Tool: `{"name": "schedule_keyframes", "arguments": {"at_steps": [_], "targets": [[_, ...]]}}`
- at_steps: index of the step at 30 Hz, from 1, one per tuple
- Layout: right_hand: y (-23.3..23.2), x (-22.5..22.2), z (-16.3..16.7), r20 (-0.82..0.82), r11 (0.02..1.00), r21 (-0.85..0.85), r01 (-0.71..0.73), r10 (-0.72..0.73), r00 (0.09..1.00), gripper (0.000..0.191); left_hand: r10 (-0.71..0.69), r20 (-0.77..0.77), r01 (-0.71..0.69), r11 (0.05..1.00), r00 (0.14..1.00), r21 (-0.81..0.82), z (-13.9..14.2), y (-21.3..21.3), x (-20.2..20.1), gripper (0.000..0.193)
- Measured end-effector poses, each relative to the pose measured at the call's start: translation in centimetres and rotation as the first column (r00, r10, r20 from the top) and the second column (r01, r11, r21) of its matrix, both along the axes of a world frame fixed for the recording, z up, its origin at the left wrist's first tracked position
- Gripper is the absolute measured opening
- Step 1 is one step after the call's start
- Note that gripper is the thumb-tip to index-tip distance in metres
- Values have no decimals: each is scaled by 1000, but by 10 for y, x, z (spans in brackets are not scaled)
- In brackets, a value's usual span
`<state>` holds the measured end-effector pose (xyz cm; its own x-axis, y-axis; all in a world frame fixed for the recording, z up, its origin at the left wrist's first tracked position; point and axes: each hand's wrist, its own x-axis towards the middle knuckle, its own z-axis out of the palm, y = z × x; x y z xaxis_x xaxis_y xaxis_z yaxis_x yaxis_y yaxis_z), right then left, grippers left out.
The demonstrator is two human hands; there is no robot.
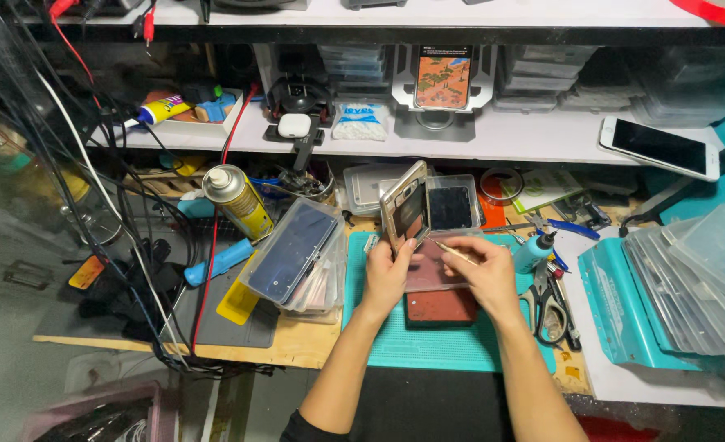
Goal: The person disassembles a smartphone at a repair workbench, using a screwdriver and a pry tool to remove the back cover and internal components, then works on a second phone, prying at its rear panel and battery area with a small tool.
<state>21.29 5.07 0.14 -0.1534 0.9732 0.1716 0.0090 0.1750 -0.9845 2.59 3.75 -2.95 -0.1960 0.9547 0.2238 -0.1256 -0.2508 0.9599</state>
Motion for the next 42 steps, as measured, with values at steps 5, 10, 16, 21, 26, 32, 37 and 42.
{"name": "schedule_keyframes", "arguments": {"at_steps": [5, 10, 16, 21, 26, 32, 37, 42], "targets": [[3, -7, 0, -36, 963, -269, 3, -13, 999, 25, 35, -61, -33, 999, 998, 25, 4, -4, -5, 20], [1, -9, -6, -28, 999, -47, -24, 22, 999, 24, 63, -79, -61, 998, 995, 29, 0, -3, -6, 22], [5, 2, -8, -35, 983, -182, -21, 15, 999, 25, 38, -74, -38, 999, 996, 8, 2, -1, 3, 20], [4, 7, -9, -75, 954, -290, 75, -101, 992, 24, -27, -41, 28, 999, 999, 22, 1, -1, 5, 21], [3, 7, -8, -70, 993, -115, 10, -18, 997, 23, -48, -46, 48, 999, 998, 10, -4, 1, 2, 17], [3, 1, -1, -62, 955, -296, 4, -24, 998, 24, -17, -68, 18, 1000, 998, 17, -1, -3, -2, 19], [1, 0, -2, -70, 986, -167, 8, -20, 997, 23, -25, -31, 26, 1000, 999, 11, 1, -5, -4, 18], [3, 1, -7, -14, 939, -344, 8, -14, 1000, 36, -31, -13, 31, 999, 999, 23, 0, -4, -2, 19]]}}
